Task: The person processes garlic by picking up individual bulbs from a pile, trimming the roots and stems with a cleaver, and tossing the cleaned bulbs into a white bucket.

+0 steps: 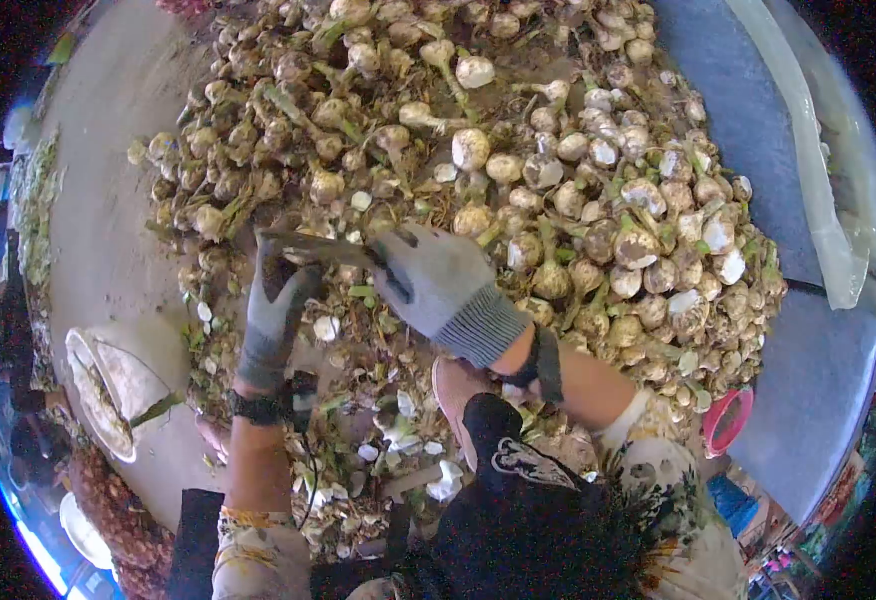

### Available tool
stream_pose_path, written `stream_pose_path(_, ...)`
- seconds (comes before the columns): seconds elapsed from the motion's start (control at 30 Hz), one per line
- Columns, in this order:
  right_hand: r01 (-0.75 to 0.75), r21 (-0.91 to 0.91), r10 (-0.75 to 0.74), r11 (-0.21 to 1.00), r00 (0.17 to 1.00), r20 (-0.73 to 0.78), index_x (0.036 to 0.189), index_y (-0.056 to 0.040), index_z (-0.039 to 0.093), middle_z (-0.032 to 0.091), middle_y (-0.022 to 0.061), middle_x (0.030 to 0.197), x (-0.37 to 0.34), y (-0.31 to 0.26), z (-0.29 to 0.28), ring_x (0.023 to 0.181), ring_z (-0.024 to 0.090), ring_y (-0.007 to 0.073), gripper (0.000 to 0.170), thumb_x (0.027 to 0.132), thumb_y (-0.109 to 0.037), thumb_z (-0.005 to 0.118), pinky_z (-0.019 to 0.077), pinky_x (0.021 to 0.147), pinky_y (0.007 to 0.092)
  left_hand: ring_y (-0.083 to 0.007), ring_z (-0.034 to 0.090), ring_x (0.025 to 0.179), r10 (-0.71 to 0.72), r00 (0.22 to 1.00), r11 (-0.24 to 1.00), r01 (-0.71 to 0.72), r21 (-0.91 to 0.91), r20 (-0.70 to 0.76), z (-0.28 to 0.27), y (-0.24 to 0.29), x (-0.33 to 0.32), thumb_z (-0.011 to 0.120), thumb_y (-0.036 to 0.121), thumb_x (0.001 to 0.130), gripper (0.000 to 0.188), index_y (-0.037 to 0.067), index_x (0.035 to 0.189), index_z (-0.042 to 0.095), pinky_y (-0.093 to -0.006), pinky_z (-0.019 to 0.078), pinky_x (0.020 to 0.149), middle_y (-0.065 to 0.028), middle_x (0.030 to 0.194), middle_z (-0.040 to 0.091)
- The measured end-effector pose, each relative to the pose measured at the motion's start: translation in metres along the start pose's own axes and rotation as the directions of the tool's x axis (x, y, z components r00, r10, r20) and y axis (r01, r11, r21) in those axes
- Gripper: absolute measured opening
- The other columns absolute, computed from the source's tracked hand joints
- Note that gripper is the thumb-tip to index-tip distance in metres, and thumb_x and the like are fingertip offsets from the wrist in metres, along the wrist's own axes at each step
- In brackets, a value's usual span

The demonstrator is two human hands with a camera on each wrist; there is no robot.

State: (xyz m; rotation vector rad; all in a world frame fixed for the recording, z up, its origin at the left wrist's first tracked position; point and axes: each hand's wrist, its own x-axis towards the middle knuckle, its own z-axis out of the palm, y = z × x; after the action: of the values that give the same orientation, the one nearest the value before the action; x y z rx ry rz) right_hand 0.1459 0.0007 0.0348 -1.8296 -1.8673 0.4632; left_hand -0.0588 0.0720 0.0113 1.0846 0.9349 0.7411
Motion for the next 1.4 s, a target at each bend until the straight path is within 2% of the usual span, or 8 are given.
stream_pose_path(0.27, 0.307, -0.163, -0.311, 0.937, 0.95, 0.003, 0.107, -0.014, 0.056, 0.053, 0.0081, 0.091, -0.011, -0.013, 0.003, 0.076, 0.058, 0.0239, 0.04, 0.07, -0.024, 0.066, 0.051, 0.064, 0.038, -0.0155, 0.061, 0.087, 0.074, 0.996, 0.974, -0.062, 0.217, -0.047, 0.019, 0.007, -0.033, 0.068, 0.009, 0.077, 0.053, 0.006, 0.122, 0.041, -0.027, 0.0507, 0.074, -0.0066, 0.094, 0.062)
stream_pose_path(0.57, -0.24, -0.218, 0.307, 0.946, 0.881, 0.36, 0.112, -0.0091, 0.052, 0.061, 0.014, 0.086, -0.006, 0.034, 0.02, 0.074, 0.063, 0.0307, 0.038, 0.078, -0.023, 0.062, 0.0514, 0.063, 0.0422, -0.0134, 0.059, 0.083, 0.177, 0.984, 0.945, -0.163, 0.283, -0.024, 0.038, 0.03, -0.065, 0.067, 0.007, 0.076, 0.044, -0.002, 0.113, 0.045, -0.0257, 0.0496, 0.074, -0.0079, 0.093, 0.06)
stream_pose_path(0.73, -0.245, 0.396, 0.336, 0.885, 0.925, -0.177, 0.112, -0.001, 0.053, 0.065, 0.0115, 0.089, -0.009, 0.035, -0.032, 0.078, 0.064, 0.0196, 0.032, 0.083, -0.012, 0.06, 0.0506, 0.069, 0.0325, -0.0219, 0.057, 0.097, 0.089, 0.982, 0.981, -0.115, 0.155, 0.166, 0.072, 0.031, -0.029, 0.071, 0.015, 0.076, 0.062, -0.002, 0.127, 0.04, -0.0359, 0.0461, 0.086, -0.0139, 0.108, 0.058)
stream_pose_path(0.8, -0.119, 0.71, 0.46, 0.694, 0.832, -0.31, 0.111, 0.003, 0.054, 0.065, 0.0065, 0.094, -0.021, 0.042, -0.048, 0.084, 0.059, 0.0104, 0.031, 0.083, -0.007, 0.063, 0.0476, 0.074, 0.024, -0.0293, 0.055, 0.103, 0.291, 0.889, 0.668, -0.453, 0.591, 0.353, 0.076, 0.038, -0.005, 0.071, 0.023, 0.075, 0.062, 0.0, 0.126, 0.043, -0.0403, 0.0421, 0.091, -0.0161, 0.113, 0.057)
stream_pose_path(1.0, -0.256, 0.747, 0.694, 0.614, 0.626, -0.356, 0.11, 0.0012, 0.052, 0.062, 0.0105, 0.084, -0.075, 0.057, -0.107, 0.068, 0.061, 0.0158, 0.035, 0.079, -0.008, 0.066, 0.0493, 0.057, 0.0279, -0.0346, 0.043, 0.116, 0.111, 0.968, -0.378, -0.168, 0.911, 0.224, -0.026, -0.036, 0.15, 0.067, 0.025, 0.075, 0.046, 0.025, 0.12, 0.054, -0.048, 0.039, 0.091, -0.016, 0.124, 0.047)
stream_pose_path(1.2, -0.181, 0.421, 0.328, 0.889, 0.893, -0.308, 0.113, -0.0004, 0.051, 0.063, 0.0121, 0.097, -0.061, 0.036, -0.047, 0.082, 0.064, 0.0249, 0.039, 0.078, -0.011, 0.066, 0.0516, 0.068, 0.0318, -0.0352, 0.045, 0.113, 0.235, 0.922, -0.104, -0.291, 0.951, 0.308, -0.007, 0.004, 0.11, 0.074, 0.03, 0.066, 0.058, 0.016, 0.118, 0.053, -0.0467, 0.0386, 0.092, -0.0163, 0.118, 0.051)
stream_pose_path(1.3, -0.112, 0.268, 0.133, 0.957, 0.989, -0.063, 0.109, -0.0053, 0.054, 0.061, 0.0105, 0.1, -0.026, 0.022, -0.035, 0.082, 0.063, 0.0268, 0.034, 0.078, -0.018, 0.064, 0.0518, 0.067, 0.0357, -0.0216, 0.056, 0.097, 0.009, 0.996, 0.893, -0.048, 0.448, 0.089, 0.004, 0.014, 0.059, 0.074, 0.02, 0.069, 0.062, 0.001, 0.121, 0.045, -0.0355, 0.046, 0.086, -0.0153, 0.106, 0.057)
stream_pose_path(1.4, 0.02, 0.03, -0.022, 0.999, 0.998, 0.051, 0.108, -0.0092, 0.056, 0.058, 0.0112, 0.096, -0.006, -0.001, -0.021, 0.082, 0.061, 0.0282, 0.037, 0.075, -0.021, 0.066, 0.051, 0.067, 0.0372, -0.0179, 0.054, 0.101, 0.015, 0.994, 0.927, -0.053, 0.371, 0.104, -0.001, -0.007, 0.022, 0.073, 0.015, 0.072, 0.063, 0.0, 0.124, 0.041, -0.0327, 0.0466, 0.087, -0.0141, 0.113, 0.054)
